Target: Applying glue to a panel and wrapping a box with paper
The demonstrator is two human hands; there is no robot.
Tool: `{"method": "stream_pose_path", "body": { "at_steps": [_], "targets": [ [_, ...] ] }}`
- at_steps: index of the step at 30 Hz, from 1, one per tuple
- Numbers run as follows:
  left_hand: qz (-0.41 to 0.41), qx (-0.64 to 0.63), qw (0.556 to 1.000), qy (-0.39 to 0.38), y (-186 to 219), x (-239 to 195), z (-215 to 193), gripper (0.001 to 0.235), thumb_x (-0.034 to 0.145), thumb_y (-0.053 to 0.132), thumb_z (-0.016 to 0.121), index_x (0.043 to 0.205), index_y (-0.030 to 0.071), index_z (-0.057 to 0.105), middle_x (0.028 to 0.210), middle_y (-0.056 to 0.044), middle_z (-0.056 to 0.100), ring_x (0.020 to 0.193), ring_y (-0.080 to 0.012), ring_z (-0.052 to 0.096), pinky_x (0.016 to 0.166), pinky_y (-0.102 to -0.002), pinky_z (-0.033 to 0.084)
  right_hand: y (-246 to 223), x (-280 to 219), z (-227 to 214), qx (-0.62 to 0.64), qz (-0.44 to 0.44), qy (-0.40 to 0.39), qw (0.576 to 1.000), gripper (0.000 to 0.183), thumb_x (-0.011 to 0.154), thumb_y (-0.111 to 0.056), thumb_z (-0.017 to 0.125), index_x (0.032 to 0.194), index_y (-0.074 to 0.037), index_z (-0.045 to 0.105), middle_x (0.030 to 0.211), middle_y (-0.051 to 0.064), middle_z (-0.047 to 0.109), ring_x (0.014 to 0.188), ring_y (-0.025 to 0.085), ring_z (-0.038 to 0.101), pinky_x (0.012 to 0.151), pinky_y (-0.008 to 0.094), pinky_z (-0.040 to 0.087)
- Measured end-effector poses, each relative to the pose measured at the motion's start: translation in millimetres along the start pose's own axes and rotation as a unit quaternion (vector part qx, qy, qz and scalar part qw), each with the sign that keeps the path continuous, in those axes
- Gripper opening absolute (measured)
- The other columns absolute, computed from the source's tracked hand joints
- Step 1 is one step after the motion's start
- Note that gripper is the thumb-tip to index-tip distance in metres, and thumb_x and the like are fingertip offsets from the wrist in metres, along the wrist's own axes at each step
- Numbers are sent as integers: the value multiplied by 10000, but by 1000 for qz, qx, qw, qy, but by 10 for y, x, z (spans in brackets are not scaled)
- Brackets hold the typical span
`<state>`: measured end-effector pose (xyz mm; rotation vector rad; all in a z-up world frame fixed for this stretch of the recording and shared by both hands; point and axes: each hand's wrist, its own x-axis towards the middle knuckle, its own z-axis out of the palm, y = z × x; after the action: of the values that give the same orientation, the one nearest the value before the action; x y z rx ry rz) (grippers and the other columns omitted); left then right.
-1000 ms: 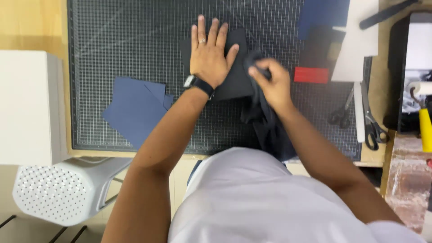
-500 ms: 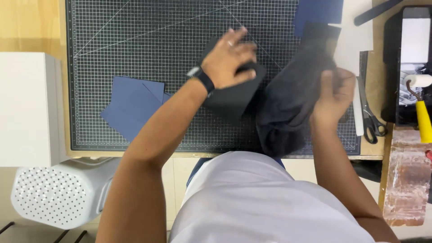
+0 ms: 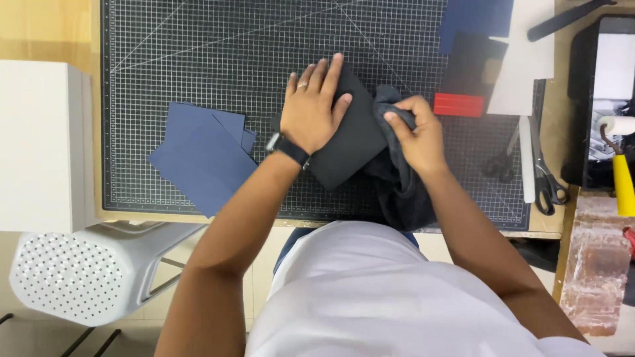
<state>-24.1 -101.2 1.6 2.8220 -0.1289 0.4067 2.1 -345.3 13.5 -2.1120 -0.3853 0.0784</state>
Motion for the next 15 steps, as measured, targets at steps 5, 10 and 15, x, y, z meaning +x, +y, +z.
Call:
{"method": "stream_pose_path", "body": {
  "at_steps": [5, 10, 15],
  "targets": [
    [157, -89, 981, -73, -187, 311, 11, 688, 1122, 469, 486, 1648, 181, 150, 1459, -175, 614, 1347, -369, 571, 1155, -563, 375, 539, -334, -169, -5, 80, 6, 997, 189, 986, -272, 718, 1094, -146, 627, 1048, 1, 663, 978, 152, 605, 912, 307, 443],
    [48, 28, 997, -51, -87, 282, 237, 736, 1126, 598, 371, 1646, 190, 48, 1418, -82, 660, 1405, -420, 483, 1198, -683, 175, 100, -344, -139, 60, -51, 98, 992, 235, 1030, -183, 687, 1202, -68, 575, 1176, 92, 595, 1131, 211, 584, 1052, 310, 438],
    [-15, 0, 1000, 4, -49, 205, 279, 689, 1101, 396, 507, 1643, 199, 131, 1048, 2, 766, 1155, -275, 672, 1167, -610, 365, 246, 224, 301, 29, -154, 20, 987, 171, 1050, -171, 675, 1131, -38, 605, 1108, 115, 617, 1056, 264, 610, 969, 360, 459]
  ]
}}
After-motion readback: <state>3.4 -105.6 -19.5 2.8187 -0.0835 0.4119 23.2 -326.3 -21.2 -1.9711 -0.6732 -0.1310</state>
